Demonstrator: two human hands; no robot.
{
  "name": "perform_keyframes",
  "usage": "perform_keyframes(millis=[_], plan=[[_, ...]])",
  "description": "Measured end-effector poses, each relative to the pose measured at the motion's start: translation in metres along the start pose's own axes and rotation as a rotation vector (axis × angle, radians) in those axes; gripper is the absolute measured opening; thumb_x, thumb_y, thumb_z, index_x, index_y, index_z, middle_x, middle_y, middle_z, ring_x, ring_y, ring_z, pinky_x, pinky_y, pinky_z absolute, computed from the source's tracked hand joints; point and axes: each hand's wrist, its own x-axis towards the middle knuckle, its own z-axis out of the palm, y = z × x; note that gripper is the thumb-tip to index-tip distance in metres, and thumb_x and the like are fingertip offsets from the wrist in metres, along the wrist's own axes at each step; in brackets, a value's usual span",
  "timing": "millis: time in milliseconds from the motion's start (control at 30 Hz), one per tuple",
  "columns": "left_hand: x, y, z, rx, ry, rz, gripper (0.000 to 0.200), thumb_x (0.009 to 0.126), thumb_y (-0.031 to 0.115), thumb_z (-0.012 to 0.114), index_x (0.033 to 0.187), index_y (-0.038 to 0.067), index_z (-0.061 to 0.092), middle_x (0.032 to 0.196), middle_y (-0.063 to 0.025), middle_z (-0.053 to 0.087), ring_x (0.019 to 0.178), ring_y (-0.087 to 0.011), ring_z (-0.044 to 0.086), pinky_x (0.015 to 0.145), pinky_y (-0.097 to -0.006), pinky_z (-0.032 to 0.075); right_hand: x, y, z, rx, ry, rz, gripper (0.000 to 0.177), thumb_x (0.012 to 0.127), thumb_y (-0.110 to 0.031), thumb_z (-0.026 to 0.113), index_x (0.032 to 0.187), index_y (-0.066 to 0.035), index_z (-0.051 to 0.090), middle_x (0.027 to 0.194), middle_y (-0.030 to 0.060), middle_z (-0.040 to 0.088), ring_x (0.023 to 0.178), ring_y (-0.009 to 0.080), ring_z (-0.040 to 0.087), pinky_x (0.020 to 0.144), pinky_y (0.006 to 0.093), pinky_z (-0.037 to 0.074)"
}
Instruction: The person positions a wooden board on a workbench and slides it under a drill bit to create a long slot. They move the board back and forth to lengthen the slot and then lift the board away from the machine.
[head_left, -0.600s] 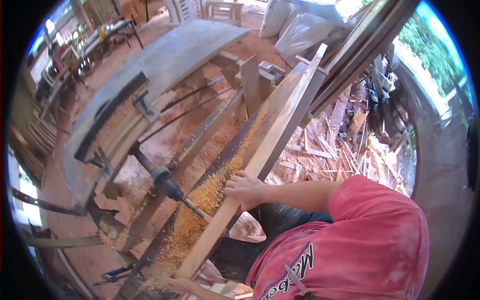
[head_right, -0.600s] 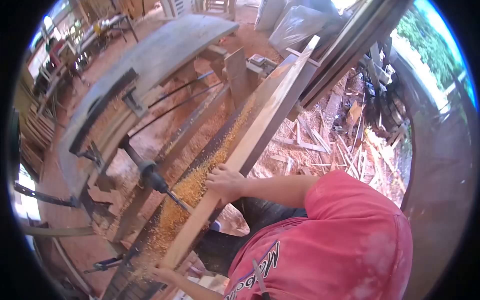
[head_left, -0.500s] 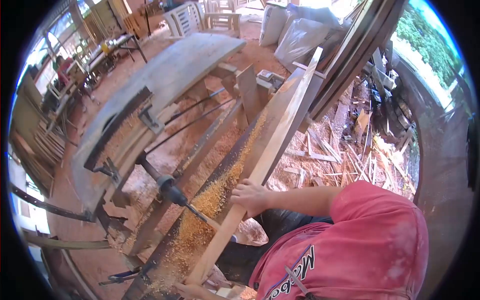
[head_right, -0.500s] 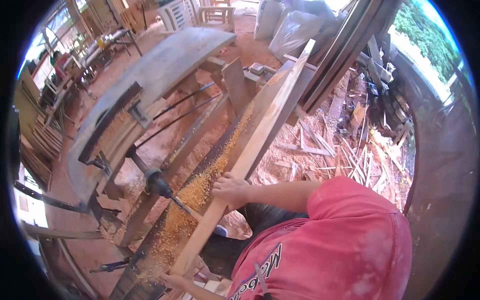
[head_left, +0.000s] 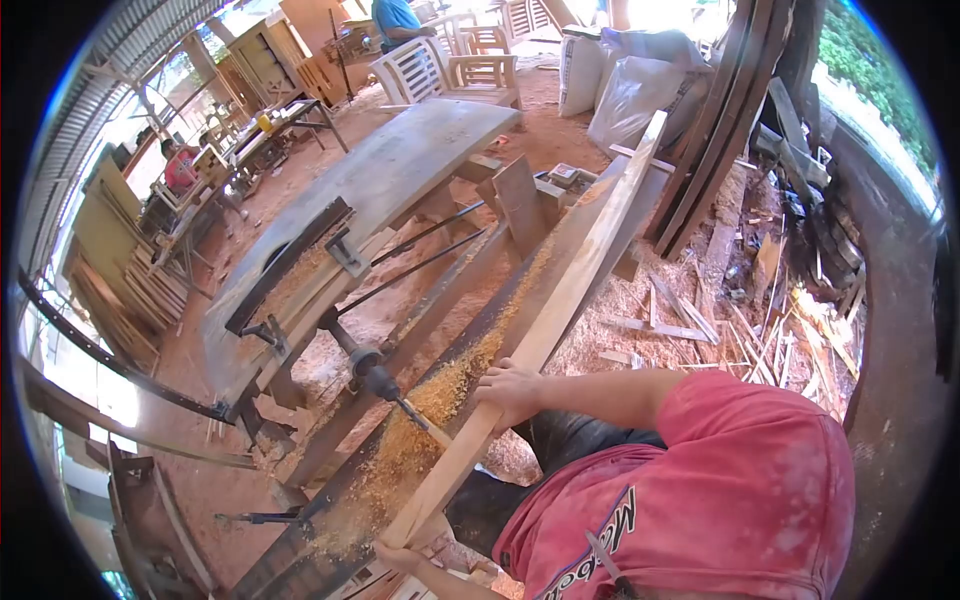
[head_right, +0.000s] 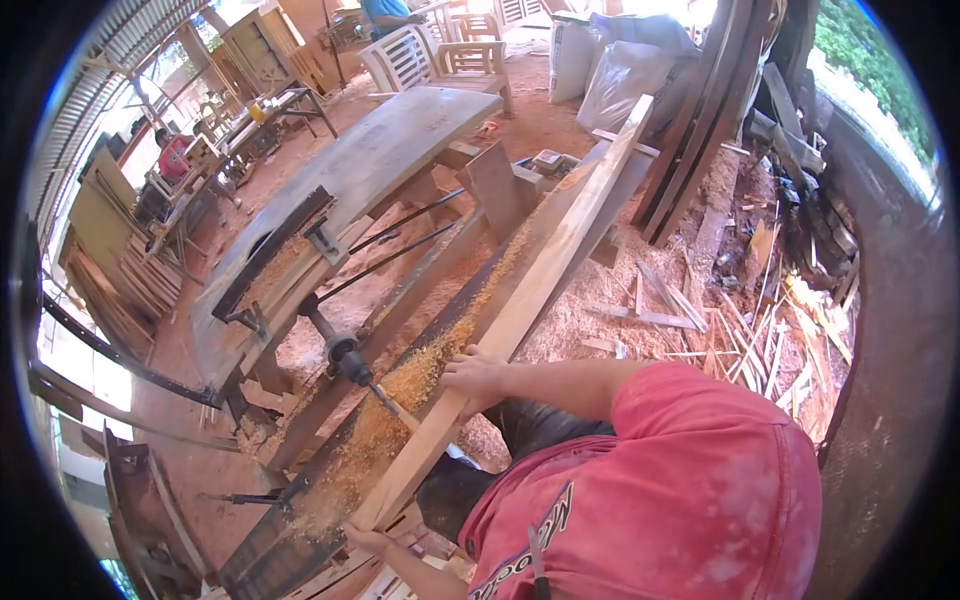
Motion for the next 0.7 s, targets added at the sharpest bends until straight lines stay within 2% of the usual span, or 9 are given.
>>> perform_keyframes(millis=[133,233,300,367,433,500,633,667,700], plan=[[0.008,0.026,-0.011,0.210,0.079,0.085,0.049,0.093,0.041,0.051,0.089,-0.006,0.066,0.089,-0.0199,0.067,0.085,-0.0316,0.068,0.075,-0.0446,0.054,-0.024,0.003,-0.019,0.084,0.349,0.042,0.054,0.071,-0.045,0.083,0.111,-0.012,0.066,0.113,0.0089,0.064,0.113,0.0285,0.058,0.099,0.0459,0.041],[0.008,0.053,-0.042,0.317,0.179,0.097,0.048,0.093,0.039,0.052,0.092,-0.007,0.066,0.091,-0.0203,0.067,0.086,-0.0322,0.067,0.076,-0.0446,0.053,-0.062,0.027,-0.033,0.231,0.950,0.337,0.032,0.078,-0.022,0.082,0.101,-0.006,0.067,0.102,0.0157,0.068,0.097,0.0340,0.064,0.090,0.0421,0.049],[-0.001,0.070,-0.062,0.314,0.215,0.056,0.047,0.093,0.037,0.052,0.095,-0.008,0.065,0.093,-0.0206,0.067,0.087,-0.0326,0.067,0.076,-0.0446,0.053,-0.090,0.067,-0.017,0.441,1.148,0.559,0.031,0.082,-0.019,0.080,0.102,-0.001,0.065,0.093,0.0134,0.063,0.089,0.0241,0.061,0.082,0.0362,0.050],[-0.011,0.088,-0.077,0.293,0.251,0.004,0.047,0.094,0.036,0.053,0.097,-0.009,0.065,0.094,-0.0209,0.067,0.088,-0.0330,0.067,0.077,-0.0447,0.053,-0.122,0.088,-0.017,0.721,1.088,0.875,0.044,0.083,-0.022,0.078,0.114,0.003,0.059,0.092,0.0098,0.059,0.083,0.0203,0.058,0.077,0.0339,0.050],[-0.028,0.104,-0.090,0.250,0.289,-0.045,0.046,0.094,0.035,0.054,0.100,-0.010,0.065,0.096,-0.0212,0.066,0.089,-0.0333,0.066,0.077,-0.0447,0.053,-0.140,0.123,0.007,0.696,1.098,0.973,0.048,0.086,-0.031,0.075,0.116,0.002,0.058,0.092,0.0077,0.058,0.077,0.0184,0.056,0.072,0.0317,0.049],[-0.044,0.118,-0.100,0.238,0.321,-0.075,0.046,0.094,0.034,0.054,0.102,-0.010,0.064,0.097,-0.0215,0.066,0.089,-0.0337,0.066,0.078,-0.0447,0.053,-0.151,0.110,-0.003,1.297,0.969,1.217,0.048,0.089,-0.039,0.071,0.114,0.000,0.059,0.095,0.0082,0.060,0.077,0.0196,0.056,0.071,0.0321,0.048],[-0.051,0.147,-0.114,0.233,0.342,-0.099,0.046,0.094,0.031,0.056,0.107,-0.012,0.064,0.100,-0.0220,0.065,0.091,-0.0345,0.065,0.078,-0.0448,0.053,-0.130,0.097,0.002,1.754,0.897,1.298,0.056,0.095,-0.057,0.055,0.113,-0.004,0.058,0.101,0.0078,0.062,0.083,0.0242,0.057,0.079,0.0427,0.048],[-0.052,0.157,-0.121,0.226,0.355,-0.106,0.046,0.095,0.031,0.056,0.108,-0.013,0.063,0.101,-0.0222,0.065,0.091,-0.0347,0.065,0.079,-0.0448,0.053,-0.125,0.097,-0.002,1.815,0.778,1.277,0.063,0.098,-0.062,0.043,0.119,-0.005,0.058,0.111,0.0101,0.065,0.093,0.0270,0.061,0.085,0.0470,0.049],[-0.055,0.162,-0.126,0.230,0.363,-0.105,0.046,0.095,0.030,0.056,0.109,-0.013,0.063,0.101,-0.0223,0.065,0.092,-0.0349,0.065,0.079,-0.0448,0.053,-0.120,0.101,-0.001,1.809,0.729,1.268,0.063,0.098,-0.062,0.043,0.119,-0.005,0.058,0.111,0.0101,0.065,0.093,0.0270,0.061,0.085,0.0470,0.049]])
